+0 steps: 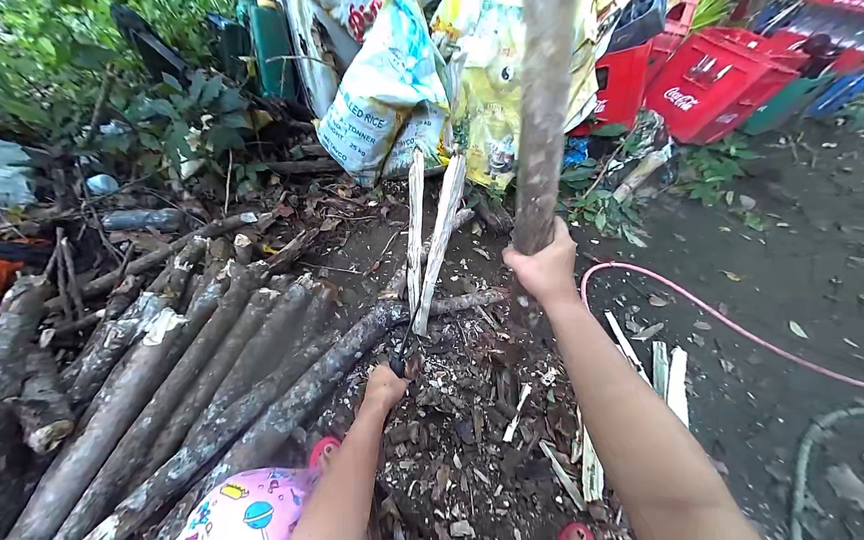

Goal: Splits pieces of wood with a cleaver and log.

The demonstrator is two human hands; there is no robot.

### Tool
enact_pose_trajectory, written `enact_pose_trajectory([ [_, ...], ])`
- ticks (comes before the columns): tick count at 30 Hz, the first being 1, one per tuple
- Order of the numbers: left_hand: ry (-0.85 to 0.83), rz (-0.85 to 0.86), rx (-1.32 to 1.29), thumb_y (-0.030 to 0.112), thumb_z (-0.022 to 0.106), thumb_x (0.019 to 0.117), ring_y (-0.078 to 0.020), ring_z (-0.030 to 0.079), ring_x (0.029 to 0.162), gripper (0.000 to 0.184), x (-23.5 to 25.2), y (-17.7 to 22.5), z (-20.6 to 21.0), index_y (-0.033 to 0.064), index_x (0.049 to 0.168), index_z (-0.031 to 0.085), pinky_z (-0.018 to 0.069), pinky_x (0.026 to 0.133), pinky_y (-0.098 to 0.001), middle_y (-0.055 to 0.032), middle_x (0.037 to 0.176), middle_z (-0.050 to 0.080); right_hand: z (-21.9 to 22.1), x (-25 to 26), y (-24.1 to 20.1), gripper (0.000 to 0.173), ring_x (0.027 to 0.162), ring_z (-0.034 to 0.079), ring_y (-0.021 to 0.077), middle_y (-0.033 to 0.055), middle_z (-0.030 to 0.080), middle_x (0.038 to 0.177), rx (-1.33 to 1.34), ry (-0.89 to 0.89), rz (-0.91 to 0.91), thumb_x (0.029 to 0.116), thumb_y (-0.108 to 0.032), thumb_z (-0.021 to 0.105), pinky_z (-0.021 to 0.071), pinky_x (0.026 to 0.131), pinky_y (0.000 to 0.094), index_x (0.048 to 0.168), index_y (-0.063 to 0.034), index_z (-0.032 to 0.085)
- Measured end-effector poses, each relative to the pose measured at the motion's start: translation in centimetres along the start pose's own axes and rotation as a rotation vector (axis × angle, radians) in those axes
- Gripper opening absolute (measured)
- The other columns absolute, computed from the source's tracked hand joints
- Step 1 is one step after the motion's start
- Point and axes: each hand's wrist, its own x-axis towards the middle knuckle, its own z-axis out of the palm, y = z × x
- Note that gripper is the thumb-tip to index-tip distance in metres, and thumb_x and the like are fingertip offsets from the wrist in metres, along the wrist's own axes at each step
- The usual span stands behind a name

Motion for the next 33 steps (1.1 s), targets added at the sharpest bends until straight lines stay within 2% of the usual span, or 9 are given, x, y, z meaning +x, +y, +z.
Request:
enact_pose_trajectory([
  [3, 0.005, 0.009, -0.044, 0.023, 0.068, 0.0956, -0.0376, 0.064, 0.122, 0.049, 0.2, -0.2, 0.0, 0.0000, 0.137, 0.057, 0.0500, 0.104, -0.0568, -0.0247, 0.129, 0.065, 3.0, -1.6, 4.4, 0.079, 0.100, 0.069, 0.0381, 0.0255, 0.067, 0.112, -0.117, -0.082, 0.094, 0.0759, -0.008, 0.084, 0.0567, 0.087, 0.0579, 0.143, 0.0026, 0.044],
  [6, -0.022, -0.011, -0.037, 0.022, 0.069, 0.0948, -0.0366, 0.066, 0.118, 0.049, 0.5, -0.6, -0.1, -0.0004, 0.137, 0.057, 0.0520, 0.101, -0.0562, -0.0246, 0.127, 0.065, 6.4, -4.7, 12.0, 0.077, 0.121, 0.064, 0.0419, 0.0262, 0.063, 0.131, -0.705, -0.666, 0.370, 0.0847, -0.020, 0.077, 0.0517, 0.098, 0.0619, 0.149, 0.0000, 0.040],
  [8, -0.071, -0.047, 0.010, 0.022, 0.068, 0.0953, -0.0356, 0.067, 0.115, 0.053, 0.7, -1.1, -0.5, -0.0024, 0.140, 0.053, 0.0527, 0.100, -0.0540, -0.0253, 0.129, 0.064, 7.9, -6.2, 14.3, 0.073, 0.124, 0.063, 0.0408, 0.0248, 0.061, 0.135, -0.818, -0.825, 0.465, 0.0857, -0.022, 0.076, 0.0521, 0.098, 0.0620, 0.148, -0.0019, 0.043],
  [15, -0.076, -0.107, 0.001, 0.024, 0.067, 0.0970, -0.0340, 0.068, 0.115, 0.051, 0.6, -2.0, 0.6, -0.0040, 0.137, 0.054, 0.0533, 0.100, -0.0517, -0.0246, 0.128, 0.065, 10.8, -12.8, 16.9, 0.066, 0.102, 0.067, 0.0359, 0.0248, 0.065, 0.118, -0.048, -0.589, 0.680, 0.0752, -0.001, 0.082, 0.0555, 0.089, 0.0544, 0.135, 0.0025, 0.055],
  [22, -0.072, -0.110, -0.027, 0.025, 0.068, 0.0965, -0.0322, 0.069, 0.112, 0.056, 0.2, -2.0, 1.7, -0.0043, 0.141, 0.051, 0.0541, 0.098, -0.0501, -0.0237, 0.127, 0.065, 10.7, -17.5, 20.1, 0.082, 0.125, 0.063, 0.0386, 0.0241, 0.064, 0.133, -0.397, -0.509, 0.834, 0.0860, -0.041, 0.083, 0.0494, 0.104, 0.0573, 0.147, -0.0006, 0.044],
  [24, -0.058, -0.098, -0.030, 0.024, 0.068, 0.0966, -0.0335, 0.067, 0.117, 0.060, -0.1, -2.3, 2.4, -0.0027, 0.145, 0.047, 0.0533, 0.101, -0.0511, -0.0244, 0.131, 0.064, 9.9, -15.8, 18.3, 0.104, 0.138, 0.051, 0.0427, 0.0284, 0.049, 0.150, -0.255, -0.478, 0.712, 0.0839, -0.048, 0.083, 0.0413, 0.112, 0.0611, 0.159, -0.0013, 0.028],
  [27, -0.046, -0.059, -0.041, 0.023, 0.067, 0.0976, -0.0360, 0.064, 0.124, 0.056, -0.4, -3.0, 4.2, -0.0027, 0.144, 0.049, 0.0503, 0.105, -0.0536, -0.0257, 0.134, 0.062, 7.7, -11.3, 9.7, 0.113, 0.152, 0.031, 0.0349, 0.0288, 0.025, 0.165, 0.301, -0.318, 0.280, 0.0833, -0.031, 0.082, 0.0317, 0.123, 0.0460, 0.163, 0.0030, 0.010],
  [30, -0.028, -0.013, -0.065, 0.026, 0.067, 0.0986, -0.0376, 0.061, 0.128, 0.061, -0.3, -4.3, 6.2, -0.0025, 0.148, 0.045, 0.0481, 0.108, -0.0546, -0.0267, 0.137, 0.061, 6.2, -9.1, 2.5, 0.124, 0.148, 0.039, 0.0278, 0.0263, 0.037, 0.160, 0.598, -0.178, -0.207, 0.0678, -0.045, 0.086, 0.0381, 0.118, 0.0413, 0.158, 0.0089, 0.019],
  [33, -0.071, 0.017, -0.062, 0.036, 0.068, 0.1004, -0.0394, 0.057, 0.134, 0.078, -0.8, -4.8, 7.1, -0.0021, 0.157, 0.030, 0.0440, 0.113, -0.0543, -0.0285, 0.143, 0.056, 6.1, -9.8, -0.4, 0.086, 0.120, 0.065, 0.0160, 0.0132, 0.067, 0.132, 0.768, -0.150, -0.402, 0.0795, -0.039, 0.084, 0.0545, 0.101, 0.0355, 0.142, 0.0066, 0.046],
])
